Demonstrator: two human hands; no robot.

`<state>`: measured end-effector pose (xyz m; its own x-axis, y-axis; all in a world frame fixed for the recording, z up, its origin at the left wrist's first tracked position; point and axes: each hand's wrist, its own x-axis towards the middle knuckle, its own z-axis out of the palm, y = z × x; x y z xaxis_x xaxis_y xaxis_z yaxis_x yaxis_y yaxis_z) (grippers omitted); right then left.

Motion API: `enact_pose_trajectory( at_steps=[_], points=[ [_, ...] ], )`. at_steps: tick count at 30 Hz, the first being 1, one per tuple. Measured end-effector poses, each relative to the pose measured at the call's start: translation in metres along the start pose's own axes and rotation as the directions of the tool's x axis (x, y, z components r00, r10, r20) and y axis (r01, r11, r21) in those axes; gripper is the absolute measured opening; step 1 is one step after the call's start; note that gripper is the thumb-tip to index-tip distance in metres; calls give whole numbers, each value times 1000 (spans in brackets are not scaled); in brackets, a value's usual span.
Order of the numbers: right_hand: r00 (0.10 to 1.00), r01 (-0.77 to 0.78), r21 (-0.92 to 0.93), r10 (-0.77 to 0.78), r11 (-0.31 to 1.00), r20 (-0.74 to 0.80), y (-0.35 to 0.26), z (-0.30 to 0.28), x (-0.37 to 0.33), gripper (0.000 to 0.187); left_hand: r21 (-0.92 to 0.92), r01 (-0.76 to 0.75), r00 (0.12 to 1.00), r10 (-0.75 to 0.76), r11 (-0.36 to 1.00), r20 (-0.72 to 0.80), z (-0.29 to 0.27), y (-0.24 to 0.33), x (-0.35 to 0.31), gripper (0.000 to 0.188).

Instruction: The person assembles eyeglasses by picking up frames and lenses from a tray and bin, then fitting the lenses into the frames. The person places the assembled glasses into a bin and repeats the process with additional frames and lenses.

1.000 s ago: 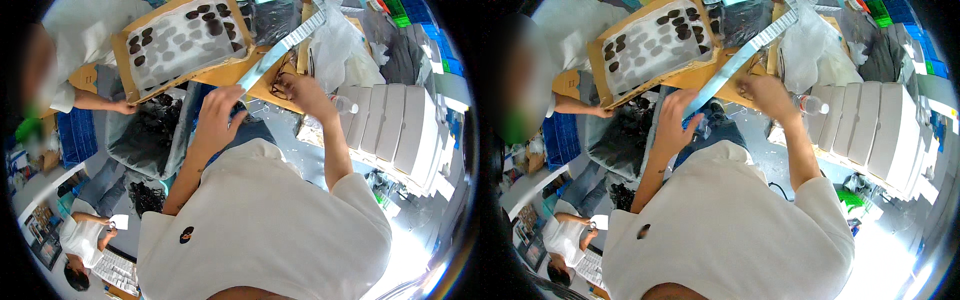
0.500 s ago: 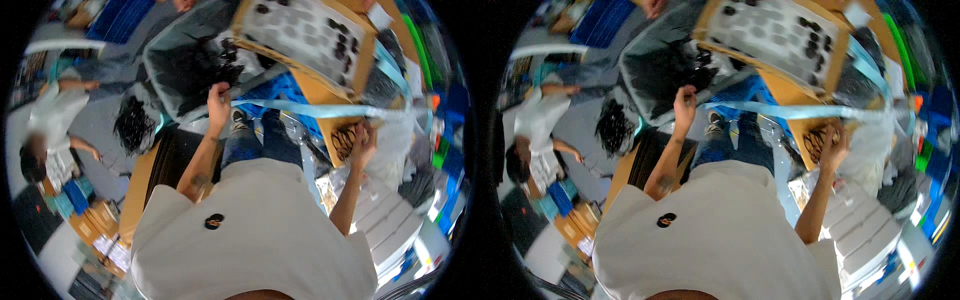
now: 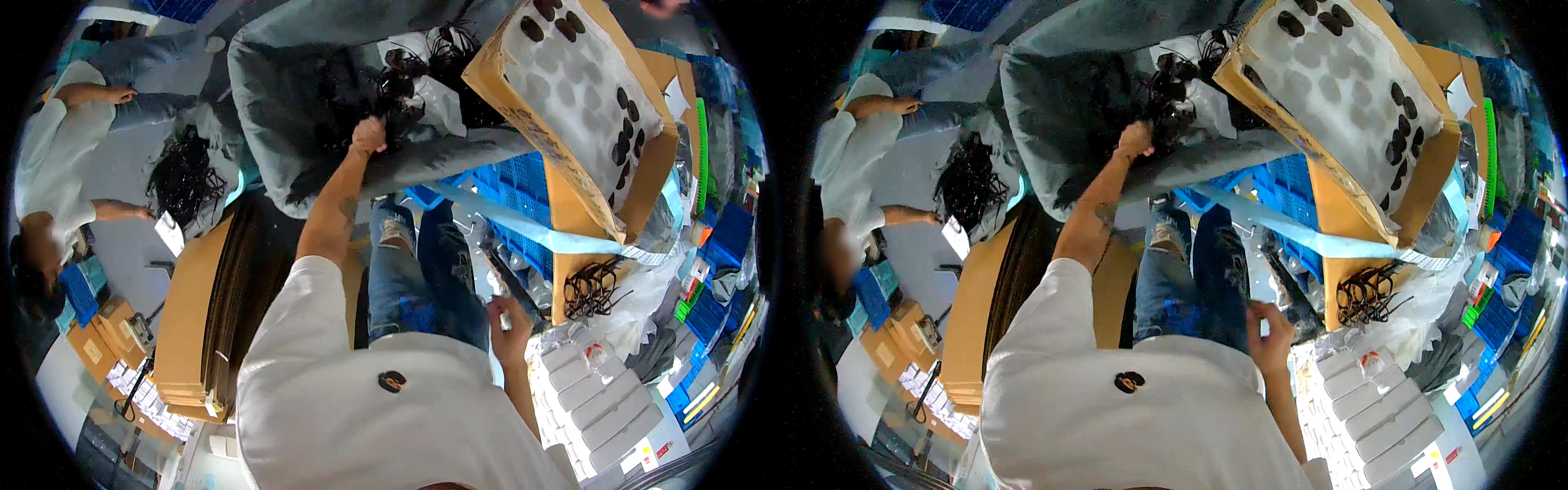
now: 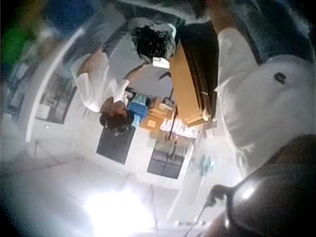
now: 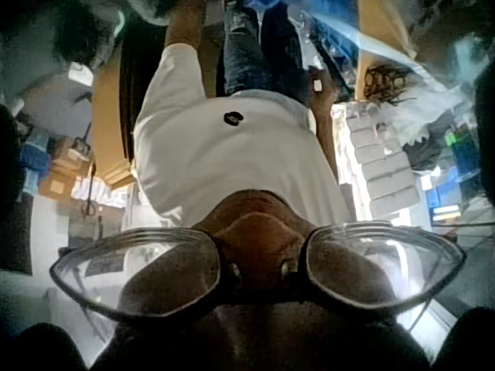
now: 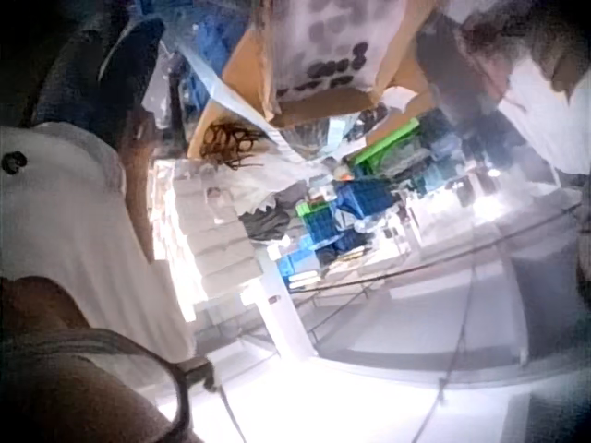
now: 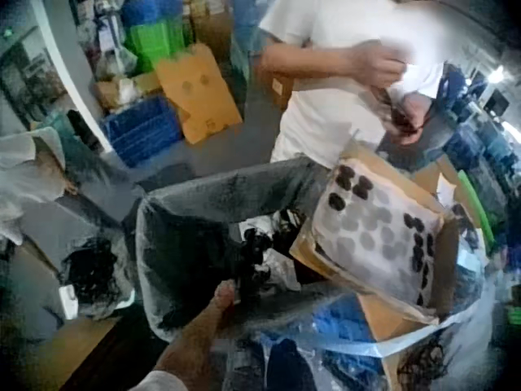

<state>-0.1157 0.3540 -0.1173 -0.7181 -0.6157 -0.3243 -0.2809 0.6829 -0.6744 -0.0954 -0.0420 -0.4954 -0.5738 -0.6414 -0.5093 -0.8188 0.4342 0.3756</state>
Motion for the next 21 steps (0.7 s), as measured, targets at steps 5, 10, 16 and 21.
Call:
enact_pose_trajectory(
  at_steps=[5, 10, 16, 21],
  points=[
    [997, 14, 56, -10, 998, -70, -6, 0, 20, 11, -922, 117, 955, -295, 368, 4, -129, 25, -64, 29],
    [962, 272, 272, -266, 923, -59, -55, 1, 69, 17, -984, -178, 984, -25, 5, -178, -252, 64, -194, 28],
    [984, -23, 793, -128, 609, 127, -101, 2, 140, 36, -824, -407, 873, 434, 394, -224, -354, 125, -328, 37],
    [358, -207, 669, -581, 714, 731, -116, -5, 141, 44, -445, -855, 421, 858, 267, -294, -378, 185, -380, 30]
  ],
)
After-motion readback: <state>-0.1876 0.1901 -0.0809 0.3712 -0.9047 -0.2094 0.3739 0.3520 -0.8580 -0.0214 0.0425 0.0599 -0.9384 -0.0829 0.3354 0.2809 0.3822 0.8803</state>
